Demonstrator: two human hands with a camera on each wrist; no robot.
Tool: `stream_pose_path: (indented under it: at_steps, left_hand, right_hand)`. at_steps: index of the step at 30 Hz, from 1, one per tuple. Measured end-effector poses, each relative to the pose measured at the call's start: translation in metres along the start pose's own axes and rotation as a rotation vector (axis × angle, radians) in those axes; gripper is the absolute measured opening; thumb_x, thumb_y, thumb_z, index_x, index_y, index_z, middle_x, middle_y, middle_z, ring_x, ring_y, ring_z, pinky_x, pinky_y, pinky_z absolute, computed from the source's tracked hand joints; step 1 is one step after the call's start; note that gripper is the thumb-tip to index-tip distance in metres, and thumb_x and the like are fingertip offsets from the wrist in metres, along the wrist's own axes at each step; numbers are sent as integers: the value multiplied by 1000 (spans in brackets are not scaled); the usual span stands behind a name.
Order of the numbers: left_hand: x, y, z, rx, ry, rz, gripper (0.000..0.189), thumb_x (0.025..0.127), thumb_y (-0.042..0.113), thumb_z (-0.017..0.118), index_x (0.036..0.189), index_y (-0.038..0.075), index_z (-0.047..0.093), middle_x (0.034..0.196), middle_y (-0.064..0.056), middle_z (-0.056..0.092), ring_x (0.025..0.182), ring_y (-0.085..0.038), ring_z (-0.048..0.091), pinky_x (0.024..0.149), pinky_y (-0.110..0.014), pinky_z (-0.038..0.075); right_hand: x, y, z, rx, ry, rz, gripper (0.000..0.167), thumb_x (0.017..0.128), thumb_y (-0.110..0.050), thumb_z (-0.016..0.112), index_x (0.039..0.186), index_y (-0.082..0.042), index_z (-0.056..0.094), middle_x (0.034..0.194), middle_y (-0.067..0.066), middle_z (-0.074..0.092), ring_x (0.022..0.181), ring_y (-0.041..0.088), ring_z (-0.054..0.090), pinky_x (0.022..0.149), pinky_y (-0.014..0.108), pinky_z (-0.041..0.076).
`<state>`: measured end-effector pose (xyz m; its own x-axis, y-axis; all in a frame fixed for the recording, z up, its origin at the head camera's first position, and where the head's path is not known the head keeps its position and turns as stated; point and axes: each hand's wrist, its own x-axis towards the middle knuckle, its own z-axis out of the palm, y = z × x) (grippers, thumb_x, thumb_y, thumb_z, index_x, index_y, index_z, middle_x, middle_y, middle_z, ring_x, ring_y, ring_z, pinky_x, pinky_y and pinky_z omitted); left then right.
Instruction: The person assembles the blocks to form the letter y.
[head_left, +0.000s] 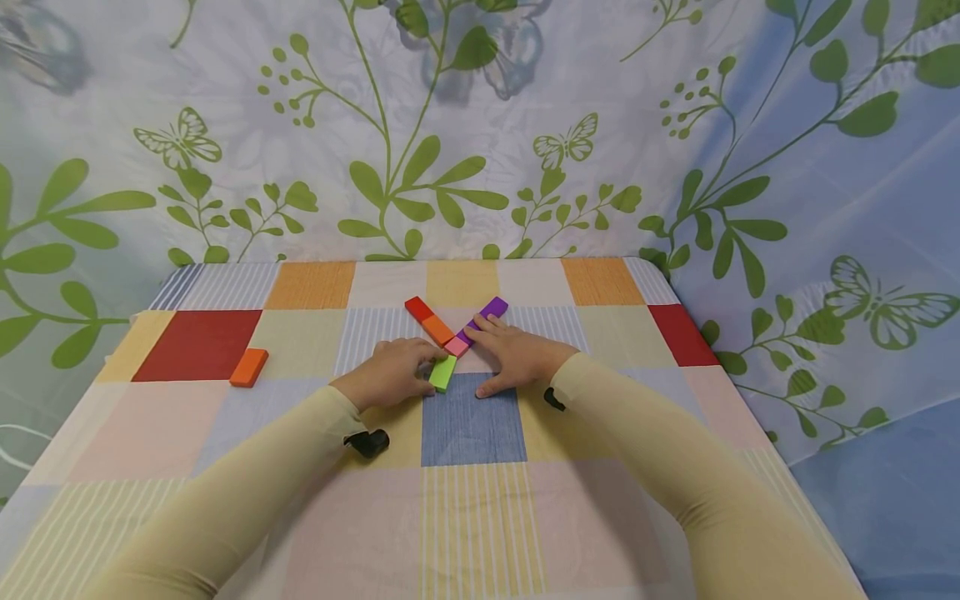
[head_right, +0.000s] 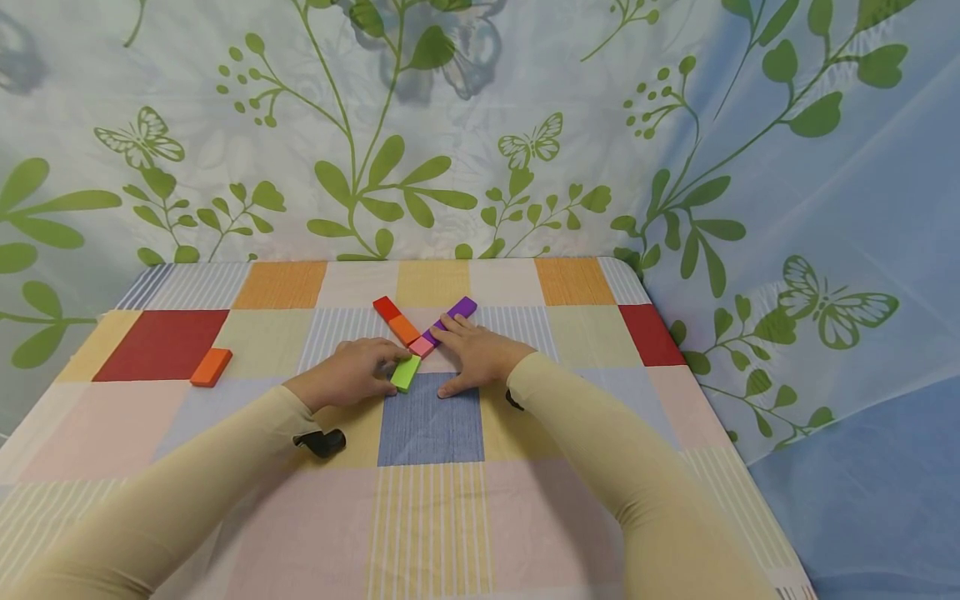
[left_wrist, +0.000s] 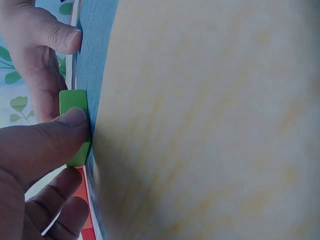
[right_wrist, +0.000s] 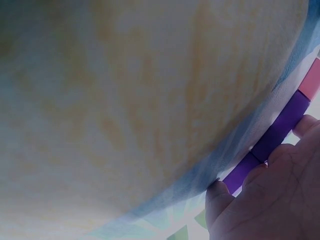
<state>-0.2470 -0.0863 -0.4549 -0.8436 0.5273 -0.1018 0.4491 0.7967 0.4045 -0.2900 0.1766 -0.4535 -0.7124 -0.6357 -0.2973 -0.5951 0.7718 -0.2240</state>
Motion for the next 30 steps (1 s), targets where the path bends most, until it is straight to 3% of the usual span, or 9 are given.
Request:
stream_pose_path:
  at_steps: [30]
  left_hand:
    - [1,2,-1,6,-5,-3,60,94,29,81,149,18,60,153,-7,59,146,-35,50,111,-61,36]
  right_hand:
    - [-1,-1,-1,0,-4,1,117,85,-71,74,171,-23,10,179,8,-1,166,31,-2,133,51,11]
